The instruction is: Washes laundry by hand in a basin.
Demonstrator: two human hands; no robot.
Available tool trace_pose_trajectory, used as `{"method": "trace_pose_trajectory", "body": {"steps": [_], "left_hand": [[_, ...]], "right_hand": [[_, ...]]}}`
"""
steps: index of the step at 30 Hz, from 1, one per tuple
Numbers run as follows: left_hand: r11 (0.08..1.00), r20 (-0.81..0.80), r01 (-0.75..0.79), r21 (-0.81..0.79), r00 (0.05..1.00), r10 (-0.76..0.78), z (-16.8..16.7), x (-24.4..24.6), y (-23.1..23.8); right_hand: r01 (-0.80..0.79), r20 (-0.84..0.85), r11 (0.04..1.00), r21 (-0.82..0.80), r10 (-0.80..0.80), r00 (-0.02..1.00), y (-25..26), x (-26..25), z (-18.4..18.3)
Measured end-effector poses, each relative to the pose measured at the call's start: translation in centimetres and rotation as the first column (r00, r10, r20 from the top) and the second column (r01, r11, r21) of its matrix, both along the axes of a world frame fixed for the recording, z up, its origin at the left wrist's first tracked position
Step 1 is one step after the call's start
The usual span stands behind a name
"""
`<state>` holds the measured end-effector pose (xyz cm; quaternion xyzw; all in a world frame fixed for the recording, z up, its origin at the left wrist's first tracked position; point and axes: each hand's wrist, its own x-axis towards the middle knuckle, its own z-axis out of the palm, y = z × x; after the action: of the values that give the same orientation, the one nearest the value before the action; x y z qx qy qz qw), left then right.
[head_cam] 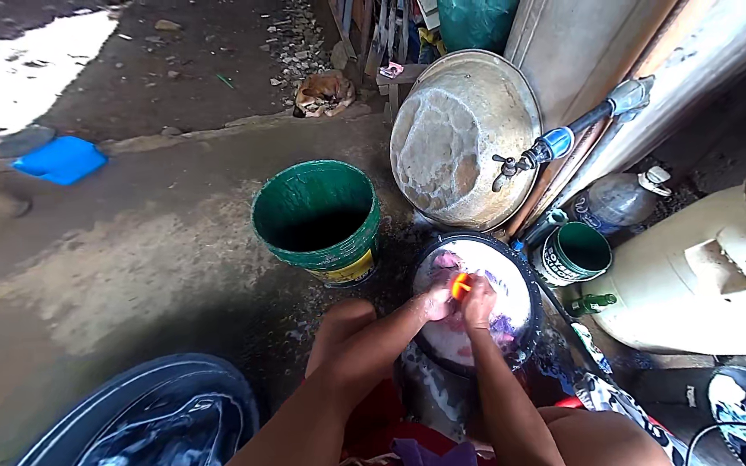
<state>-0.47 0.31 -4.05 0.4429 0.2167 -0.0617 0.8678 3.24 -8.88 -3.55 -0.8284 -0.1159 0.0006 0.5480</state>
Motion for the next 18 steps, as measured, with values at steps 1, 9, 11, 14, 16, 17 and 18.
{"method": "trace_pose_trajectory", "body": {"steps": [1, 9, 11, 14, 16, 17, 18], "left_hand": [[0.998, -0.052, -0.018, -0.055, 0.999, 0.016, 0.6, 0.2, 0.0], [0.983, -0.013, -0.062, -0.17, 0.998, 0.06, 0.3, -0.6, 0.5], [1.0, 0.021, -0.015, -0.011, 1.0, 0.015, 0.9, -0.4, 0.4], [0.923, 0.113, -0.007, 0.386, 0.993, -0.04, 1.3, -0.4, 1.6], [0.831, 0.161, -0.057, 0.554, 0.986, -0.04, 0.8, -0.5, 2.3], [0.79, 0.194, -0.082, 0.607, 0.98, -0.047, 0.6, -0.5, 2.6], [0.763, 0.241, -0.114, 0.636, 0.969, -0.057, 0.5, -0.5, 2.8]], "right_hand": [[0.061, -0.067, 0.996, -0.071, -0.066, 0.996, -1.1, 1.6, -1.0], [-0.031, 0.198, 0.999, 0.012, 0.028, 0.98, 0.8, -0.7, -0.3], [0.017, 0.108, 0.992, -0.125, -0.004, 0.994, -1.7, 1.6, -1.6], [-0.207, -0.12, 0.964, -0.167, 0.188, 0.975, -4.5, 4.6, -2.5], [-0.481, -0.283, 0.87, -0.107, 0.437, 0.854, -4.0, 5.0, -1.1], [-0.56, -0.338, 0.819, -0.123, 0.496, 0.8, -3.1, 5.0, -0.2], [-0.59, -0.374, 0.793, -0.155, 0.505, 0.778, -2.3, 5.0, 0.8]]}}
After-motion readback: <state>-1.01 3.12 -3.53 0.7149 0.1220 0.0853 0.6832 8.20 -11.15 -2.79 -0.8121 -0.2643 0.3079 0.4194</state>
